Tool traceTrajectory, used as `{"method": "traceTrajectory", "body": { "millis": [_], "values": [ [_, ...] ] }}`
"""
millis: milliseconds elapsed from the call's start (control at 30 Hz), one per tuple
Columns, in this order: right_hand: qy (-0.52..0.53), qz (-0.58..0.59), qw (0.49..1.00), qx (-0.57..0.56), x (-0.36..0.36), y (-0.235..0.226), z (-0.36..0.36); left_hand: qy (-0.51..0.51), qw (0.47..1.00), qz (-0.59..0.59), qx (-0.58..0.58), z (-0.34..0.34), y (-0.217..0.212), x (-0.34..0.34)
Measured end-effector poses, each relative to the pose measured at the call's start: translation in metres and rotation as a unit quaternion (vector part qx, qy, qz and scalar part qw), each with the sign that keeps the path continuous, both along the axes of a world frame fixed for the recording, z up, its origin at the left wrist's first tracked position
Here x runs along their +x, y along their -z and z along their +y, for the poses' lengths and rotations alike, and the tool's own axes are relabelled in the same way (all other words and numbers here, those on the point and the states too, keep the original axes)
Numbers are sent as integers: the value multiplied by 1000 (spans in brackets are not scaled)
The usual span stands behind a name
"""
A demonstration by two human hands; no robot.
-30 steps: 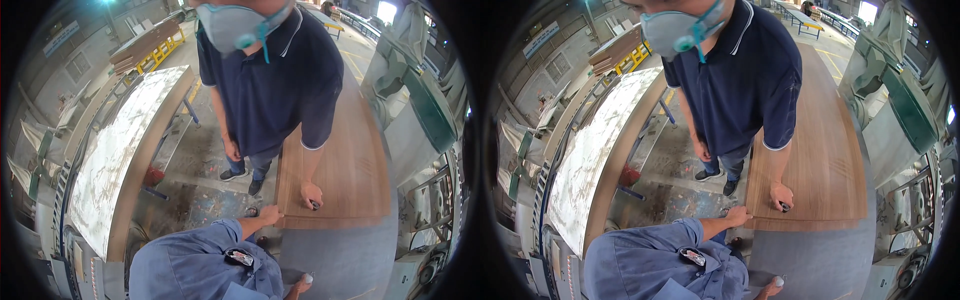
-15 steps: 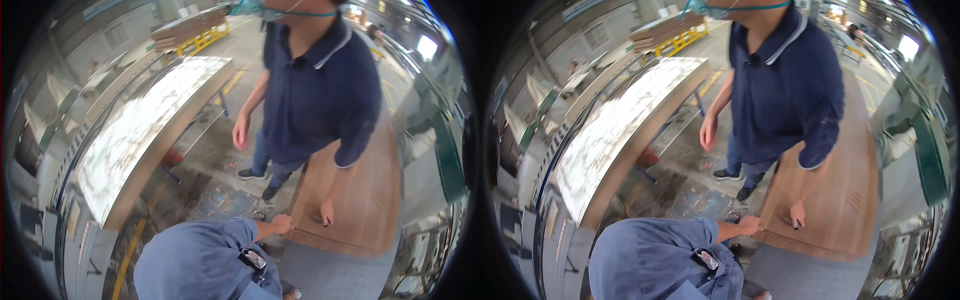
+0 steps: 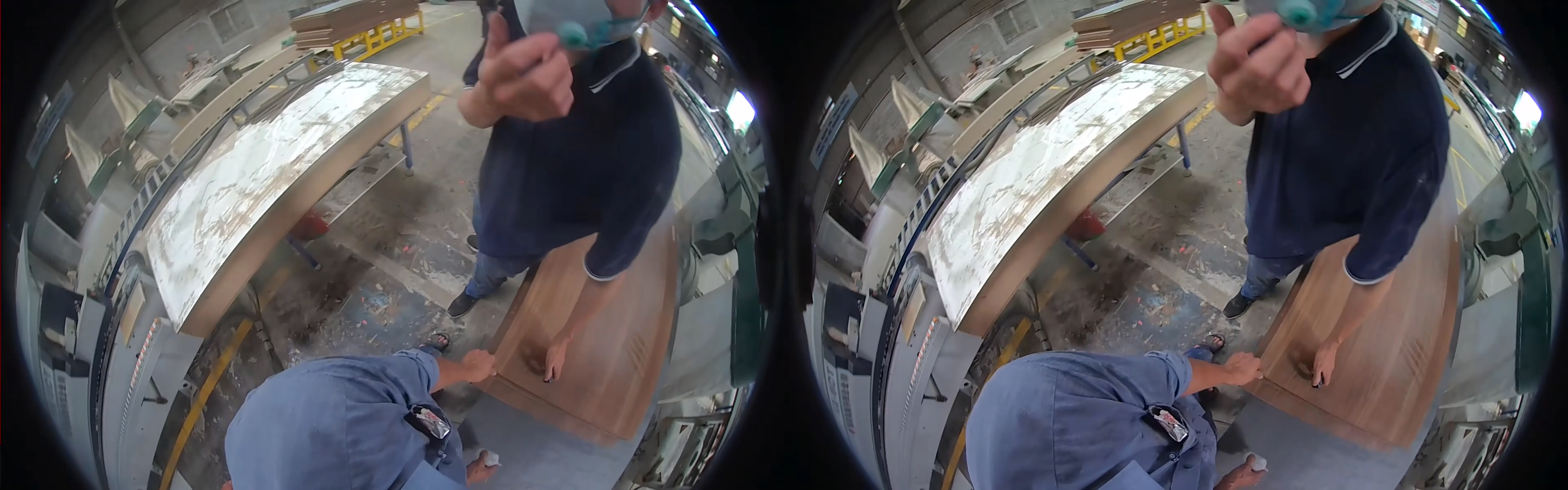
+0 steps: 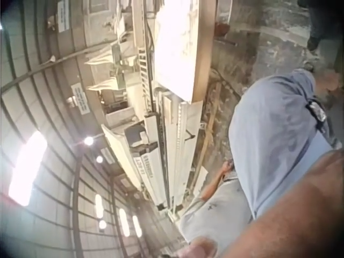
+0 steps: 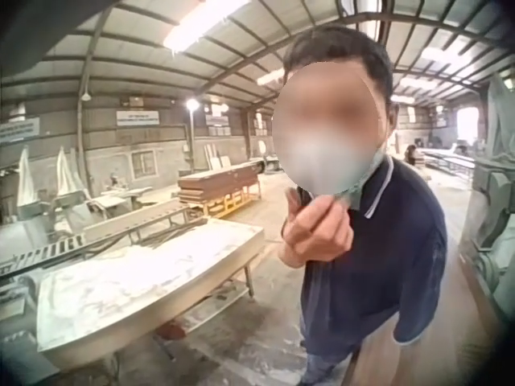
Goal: Moving large wooden panels onto a workbench and applying adhesive precisely along their edges.
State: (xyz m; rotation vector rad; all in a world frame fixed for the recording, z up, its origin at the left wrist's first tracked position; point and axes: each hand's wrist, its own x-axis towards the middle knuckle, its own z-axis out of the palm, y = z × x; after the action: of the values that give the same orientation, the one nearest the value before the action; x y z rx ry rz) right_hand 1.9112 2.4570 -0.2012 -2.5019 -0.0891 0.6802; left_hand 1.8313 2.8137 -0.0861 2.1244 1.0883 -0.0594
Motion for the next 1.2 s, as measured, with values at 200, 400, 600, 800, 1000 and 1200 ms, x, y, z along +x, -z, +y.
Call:
{"method": "traceTrajectory", "body": {
  "millis": [200,400,600,800,1000,1200],
  "values": [
    [55,-64,941,326,-12,-57,89,43,999,6,0,4,2,6],
    [45,-34,944,326,-16,-69,109,52,998,30,-34,8,5,11],
    [91,-20,940,329,-21,-71,103,45,998,40,-30,6,7,13],
    [89,-103,962,235,-15,-50,78,71,997,29,21,7,16,15],
    [172,-138,955,198,-9,-5,41,61,997,22,31,7,11,17],
    [262,-143,949,102,-3,-6,32,65,997,48,-6,12,-2,19]
  ]
}}
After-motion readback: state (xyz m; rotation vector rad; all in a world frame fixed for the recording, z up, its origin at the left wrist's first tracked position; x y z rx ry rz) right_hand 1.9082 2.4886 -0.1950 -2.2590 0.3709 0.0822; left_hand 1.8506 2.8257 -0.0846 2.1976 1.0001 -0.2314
